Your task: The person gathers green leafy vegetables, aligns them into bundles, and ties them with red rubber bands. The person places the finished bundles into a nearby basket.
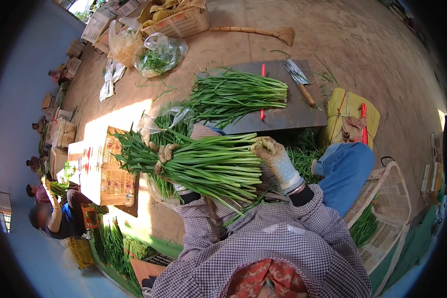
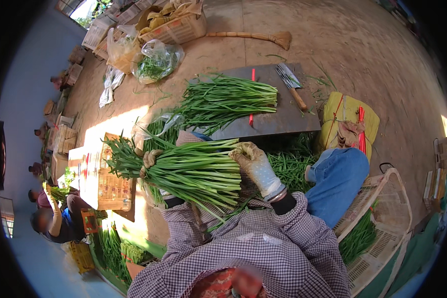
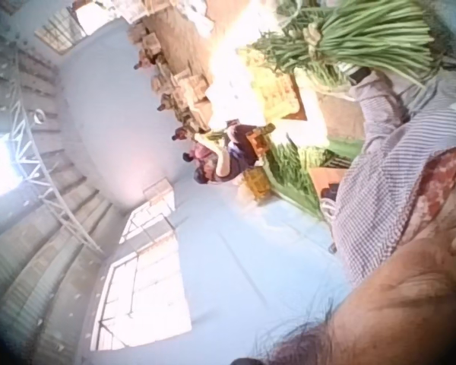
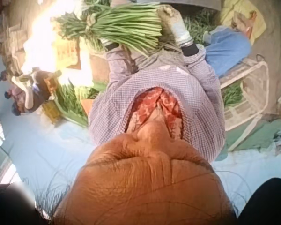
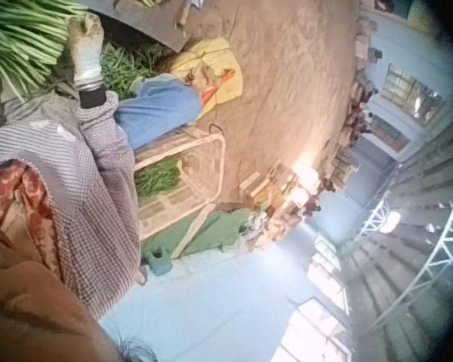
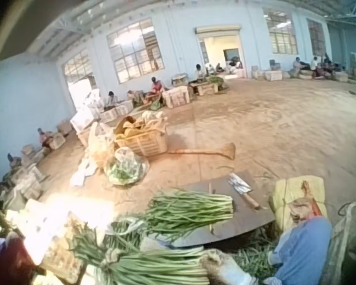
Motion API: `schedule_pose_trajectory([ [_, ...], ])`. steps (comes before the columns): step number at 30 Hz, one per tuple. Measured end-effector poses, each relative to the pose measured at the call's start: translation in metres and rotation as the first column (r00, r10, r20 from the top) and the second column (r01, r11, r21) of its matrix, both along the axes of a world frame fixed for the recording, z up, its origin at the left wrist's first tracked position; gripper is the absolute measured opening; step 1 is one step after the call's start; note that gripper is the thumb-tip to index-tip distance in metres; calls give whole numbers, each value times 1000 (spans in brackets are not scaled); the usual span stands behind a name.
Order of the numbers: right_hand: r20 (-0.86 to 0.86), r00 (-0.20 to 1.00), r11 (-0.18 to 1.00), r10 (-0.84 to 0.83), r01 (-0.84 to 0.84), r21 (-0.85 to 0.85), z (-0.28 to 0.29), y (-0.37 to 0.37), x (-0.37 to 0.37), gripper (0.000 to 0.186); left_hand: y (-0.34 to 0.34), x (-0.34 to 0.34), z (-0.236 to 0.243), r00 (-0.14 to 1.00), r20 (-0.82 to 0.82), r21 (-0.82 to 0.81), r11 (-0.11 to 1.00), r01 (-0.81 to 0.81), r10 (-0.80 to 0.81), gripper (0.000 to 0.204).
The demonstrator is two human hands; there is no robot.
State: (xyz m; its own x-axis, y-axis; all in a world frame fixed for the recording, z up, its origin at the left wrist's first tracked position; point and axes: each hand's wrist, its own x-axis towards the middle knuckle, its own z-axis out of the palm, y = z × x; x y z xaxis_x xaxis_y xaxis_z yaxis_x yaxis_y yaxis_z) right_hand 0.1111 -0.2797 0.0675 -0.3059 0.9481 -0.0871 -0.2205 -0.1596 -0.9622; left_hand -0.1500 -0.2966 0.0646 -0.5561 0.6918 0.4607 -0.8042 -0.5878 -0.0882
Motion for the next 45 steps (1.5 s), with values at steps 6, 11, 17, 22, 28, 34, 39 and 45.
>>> schedule_pose_trajectory([
  [6,43,967,962,-253,246,120,0,-11,10,15,1,-25,-31,997,-48,-62,997,54,-57,24],
  [11,47,985,986,-164,162,49,-37,-4,55,20,2,-21,-29,998,-41,5,999,41,-41,24],
  [17,-100,993,998,-57,59,12,9,-9,9,12,6,-18,-25,996,-58,36,997,74,-72,24],
  [22,-166,940,952,-298,306,26,-3,0,41,9,7,-22,-25,995,-70,72,994,82,-77,24],
  [28,99,995,984,-2,-16,180,5,-12,13,14,10,-22,-26,993,-77,106,989,103,-95,24],
  [34,24,961,961,-275,275,20,0,-6,38,8,11,-27,-28,990,-97,162,980,114,-99,24],
  [39,171,971,938,-166,102,332,4,-18,-1,32,15,-27,-30,986,-111,191,971,146,-126,25],
  [45,-30,937,937,-347,348,30,-11,-5,34,26,9,-27,-27,991,-85,156,981,114,-102,29],
])
